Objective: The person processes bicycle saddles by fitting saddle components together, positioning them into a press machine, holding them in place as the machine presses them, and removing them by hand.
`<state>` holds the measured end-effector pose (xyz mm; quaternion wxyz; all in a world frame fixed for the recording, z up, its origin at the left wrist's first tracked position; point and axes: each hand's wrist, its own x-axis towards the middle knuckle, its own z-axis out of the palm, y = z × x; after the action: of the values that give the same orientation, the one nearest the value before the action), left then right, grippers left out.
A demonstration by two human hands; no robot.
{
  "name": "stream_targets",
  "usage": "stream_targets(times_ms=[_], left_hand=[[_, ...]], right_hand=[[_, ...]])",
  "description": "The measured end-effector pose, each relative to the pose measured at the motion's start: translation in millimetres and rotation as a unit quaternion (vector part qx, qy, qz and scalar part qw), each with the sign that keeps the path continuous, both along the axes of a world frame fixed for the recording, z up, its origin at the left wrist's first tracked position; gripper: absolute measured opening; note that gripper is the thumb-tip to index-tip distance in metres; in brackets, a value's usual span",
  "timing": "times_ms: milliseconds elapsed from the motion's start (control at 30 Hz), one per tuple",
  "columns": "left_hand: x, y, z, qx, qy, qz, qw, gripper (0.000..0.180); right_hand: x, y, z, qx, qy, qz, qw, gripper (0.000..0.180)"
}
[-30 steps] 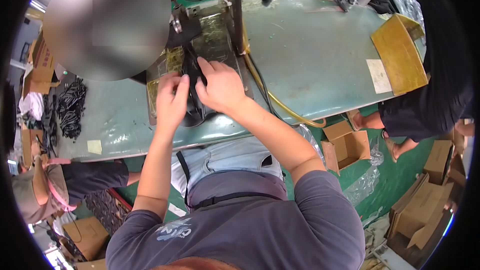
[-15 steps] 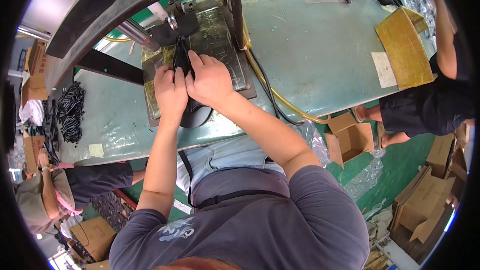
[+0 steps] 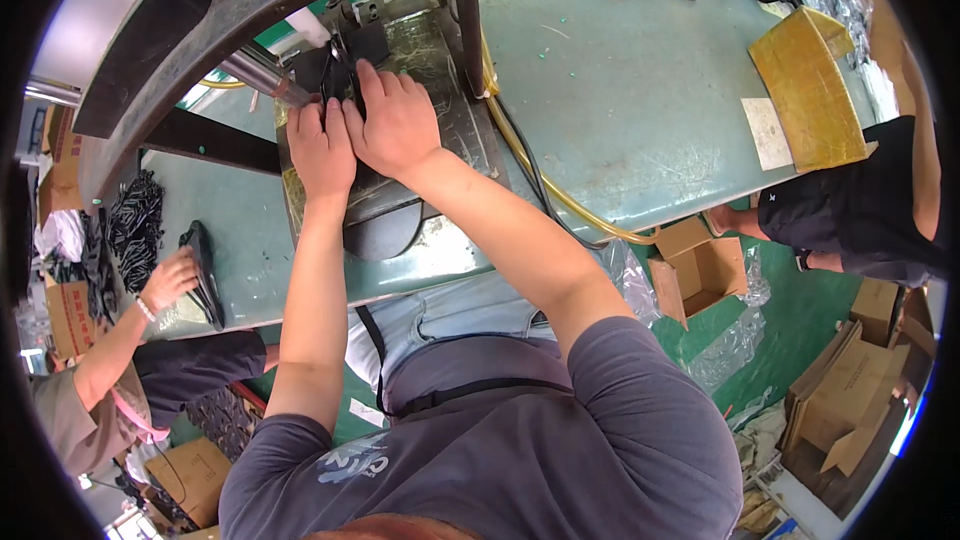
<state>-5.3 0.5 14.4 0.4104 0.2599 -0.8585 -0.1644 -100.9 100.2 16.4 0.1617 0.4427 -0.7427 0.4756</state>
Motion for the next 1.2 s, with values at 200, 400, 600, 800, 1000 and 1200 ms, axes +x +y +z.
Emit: stream_targets(times_ms=[200,400,600,800,1000,1200], left_hand=[[3.2,5.8,-2.9,0.016,0.006,0.033,0.999,0.033],[15.3,10.6,6.0,0.07,-0.028,0.027,0.997,0.03],[50.5,33.6,9.7,0.152,0.136,-0.07,0.977,0.013],[89.9,109.7,36.2,0.611,0.091,-0.359,0.7,0.023],[138.4,83.5,63.0,0.342,0.1,-0.328,0.875,0.015],[152.6,88.3,50.5,0.343,0.083,-0.303,0.885,0.015]], right_hand=[[1.8,1.0,-10.6,0.069,-0.019,-0.022,0.997,0.08],[-5.6,8.6,-6.9,0.084,-0.055,0.035,0.994,0.071],[-10.0,95.6,38.4,0.072,0.037,0.129,0.988,0.071],[10.0,160.6,12.0,-0.033,-0.324,0.247,0.913,0.075],[-45.0,184.3,6.2,-0.115,-0.36,-0.073,0.923,0.027],[-190.6,132.7,63.2,-0.315,-0.437,0.028,0.842,0.043]])
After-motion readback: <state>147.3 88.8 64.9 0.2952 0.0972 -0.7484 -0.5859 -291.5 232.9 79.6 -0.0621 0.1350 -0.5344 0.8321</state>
